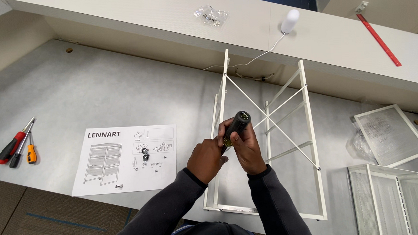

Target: The person assembles a white metal mesh shelving unit using a screwdriver. They attach mesh panels to the frame, secure joints with screws, and reposition the structure on the floor while following an instruction sheet.

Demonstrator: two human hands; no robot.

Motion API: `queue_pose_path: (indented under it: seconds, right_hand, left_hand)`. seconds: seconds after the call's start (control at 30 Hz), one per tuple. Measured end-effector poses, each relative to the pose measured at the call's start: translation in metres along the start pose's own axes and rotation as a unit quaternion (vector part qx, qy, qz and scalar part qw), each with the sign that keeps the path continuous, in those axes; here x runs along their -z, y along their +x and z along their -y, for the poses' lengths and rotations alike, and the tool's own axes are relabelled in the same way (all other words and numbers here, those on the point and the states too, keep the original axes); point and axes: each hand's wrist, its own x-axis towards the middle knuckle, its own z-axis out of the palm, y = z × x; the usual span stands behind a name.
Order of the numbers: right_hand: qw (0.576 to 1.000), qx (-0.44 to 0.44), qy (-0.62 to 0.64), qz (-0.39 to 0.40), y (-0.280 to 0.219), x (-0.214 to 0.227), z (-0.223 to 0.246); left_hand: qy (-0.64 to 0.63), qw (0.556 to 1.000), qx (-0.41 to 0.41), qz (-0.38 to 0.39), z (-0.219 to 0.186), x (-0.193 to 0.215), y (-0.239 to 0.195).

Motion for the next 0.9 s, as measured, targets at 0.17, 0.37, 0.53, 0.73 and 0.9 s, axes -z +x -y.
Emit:
queue_pose_path:
  seconds: [0.17,0.37,0.53,0.73,0.9]
  right_hand:
    - [0.999,0.012,0.046,-0.014,-0.003,-0.001,-0.004]
    - [0.998,0.001,0.05,-0.027,-0.005,0.003,-0.013]
    - [0.997,-0.028,0.074,-0.023,-0.008,-0.001,-0.015]
    - [0.997,0.0,0.072,-0.018,-0.009,-0.001,-0.015]
    - [0.99,0.0,0.119,-0.073,-0.008,-0.013,0.001]
  left_hand:
    - [-0.017,1.0,0.005,0.009,-0.003,0.005,-0.001]
    - [-0.015,1.0,-0.014,-0.004,0.002,-0.001,-0.002]
    - [0.017,0.999,-0.029,-0.002,-0.006,0.006,-0.007]
    - [-0.065,0.998,-0.005,-0.01,-0.003,0.006,-0.006]
    - [-0.093,0.996,-0.011,0.0,-0.015,0.025,-0.01]
